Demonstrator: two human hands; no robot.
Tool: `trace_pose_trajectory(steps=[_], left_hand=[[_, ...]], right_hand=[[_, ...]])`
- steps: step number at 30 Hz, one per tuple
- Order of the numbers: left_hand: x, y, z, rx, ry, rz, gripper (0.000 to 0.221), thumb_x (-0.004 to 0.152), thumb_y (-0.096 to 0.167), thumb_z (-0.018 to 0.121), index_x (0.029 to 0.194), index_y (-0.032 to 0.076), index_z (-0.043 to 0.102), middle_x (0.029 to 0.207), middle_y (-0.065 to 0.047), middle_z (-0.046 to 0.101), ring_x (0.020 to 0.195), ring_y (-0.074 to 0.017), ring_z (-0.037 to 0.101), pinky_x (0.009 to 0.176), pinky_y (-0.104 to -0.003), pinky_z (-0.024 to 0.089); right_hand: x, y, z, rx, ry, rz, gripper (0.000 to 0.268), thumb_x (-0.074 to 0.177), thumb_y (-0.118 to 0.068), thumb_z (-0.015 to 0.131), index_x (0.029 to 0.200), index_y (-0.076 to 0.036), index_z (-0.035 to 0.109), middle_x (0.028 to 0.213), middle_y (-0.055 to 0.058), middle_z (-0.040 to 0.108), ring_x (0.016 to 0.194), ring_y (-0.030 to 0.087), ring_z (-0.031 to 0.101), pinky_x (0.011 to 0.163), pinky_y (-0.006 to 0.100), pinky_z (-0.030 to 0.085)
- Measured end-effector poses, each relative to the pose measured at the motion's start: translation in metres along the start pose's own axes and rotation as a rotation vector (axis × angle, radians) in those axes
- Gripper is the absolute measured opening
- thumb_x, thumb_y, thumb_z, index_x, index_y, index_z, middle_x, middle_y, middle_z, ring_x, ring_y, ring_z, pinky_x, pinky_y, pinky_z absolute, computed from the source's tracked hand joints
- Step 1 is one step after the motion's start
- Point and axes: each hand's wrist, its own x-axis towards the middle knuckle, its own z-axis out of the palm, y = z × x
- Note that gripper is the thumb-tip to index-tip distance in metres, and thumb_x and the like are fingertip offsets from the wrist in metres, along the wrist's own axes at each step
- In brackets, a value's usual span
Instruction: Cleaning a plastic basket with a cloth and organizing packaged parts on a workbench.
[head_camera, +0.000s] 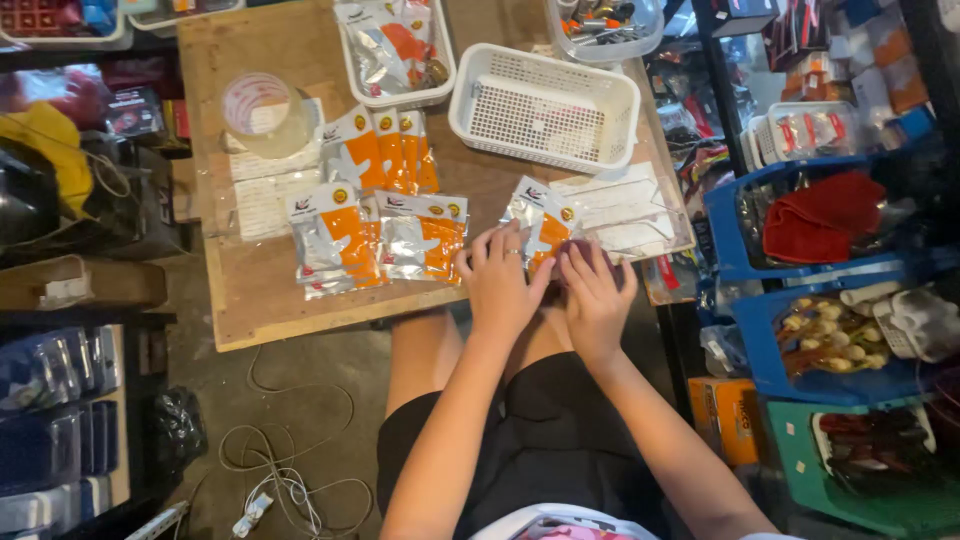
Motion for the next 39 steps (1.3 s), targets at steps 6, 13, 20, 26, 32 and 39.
trace_pose_trajectory(steps=[6, 13, 20, 26, 32, 39], left_hand=[[0.000, 0.007, -0.007, 0.001, 0.058, 0.010, 0.044, 0.077, 0.034, 0.074, 0.119, 0.020, 0.071, 0.160, -0.012, 0.041, 0.145, -0.0445, 0.034, 0.106, -0.065, 0.029], [-0.006, -0.003, 0.010, 0.000, 0.025, -0.002, 0.043, 0.082, 0.026, 0.069, 0.121, 0.043, 0.071, 0.165, -0.017, 0.027, 0.151, -0.0484, 0.022, 0.117, -0.066, 0.020], [-0.009, -0.013, 0.020, -0.029, 0.012, 0.026, 0.045, 0.087, 0.020, 0.067, 0.129, 0.034, 0.062, 0.132, 0.004, 0.055, 0.129, -0.0252, 0.045, 0.119, -0.058, 0.023], [-0.008, -0.007, 0.016, -0.009, 0.024, -0.080, 0.037, 0.094, 0.021, 0.060, 0.131, 0.028, 0.061, 0.143, 0.010, 0.059, 0.138, -0.0182, 0.044, 0.117, -0.066, 0.013], [-0.003, 0.003, 0.010, 0.041, 0.059, -0.058, 0.037, 0.095, 0.039, 0.063, 0.129, 0.024, 0.064, 0.148, 0.005, 0.059, 0.146, -0.0243, 0.042, 0.112, -0.071, 0.016], [-0.006, -0.001, 0.018, 0.142, -0.148, -0.078, 0.052, 0.103, 0.040, 0.046, 0.154, 0.029, 0.043, 0.166, 0.011, 0.035, 0.156, -0.0252, 0.023, 0.114, -0.071, 0.014]], right_hand=[[-0.012, 0.018, -0.030, -0.040, 0.153, 0.243, 0.027, 0.096, -0.005, 0.071, 0.118, -0.019, 0.076, 0.129, -0.002, 0.074, 0.134, 0.025, 0.059, 0.103, 0.040, 0.027], [0.043, 0.019, -0.066, 0.149, 0.327, 0.312, 0.030, 0.093, 0.015, 0.066, 0.121, 0.004, 0.074, 0.109, 0.019, 0.073, 0.104, 0.041, 0.065, 0.097, 0.044, 0.045], [0.095, -0.010, -0.045, 0.226, 0.326, 0.225, 0.028, 0.091, 0.009, 0.070, 0.115, -0.003, 0.079, 0.102, 0.015, 0.075, 0.097, 0.036, 0.071, 0.092, 0.044, 0.053], [0.049, 0.001, -0.011, 0.103, -0.686, 0.095, 0.074, 0.097, -0.044, 0.060, 0.158, -0.010, 0.035, 0.164, 0.012, 0.037, 0.153, 0.027, 0.031, 0.116, 0.064, 0.021], [0.057, 0.001, -0.023, 0.152, -0.787, 0.146, 0.069, 0.103, -0.040, 0.049, 0.162, -0.009, 0.028, 0.169, 0.012, 0.028, 0.156, 0.027, 0.023, 0.117, 0.066, 0.014], [0.038, -0.001, -0.037, 0.093, -0.760, 0.001, 0.067, 0.100, -0.047, 0.052, 0.158, -0.018, 0.038, 0.168, 0.005, 0.032, 0.156, 0.026, 0.023, 0.114, 0.065, 0.019]])
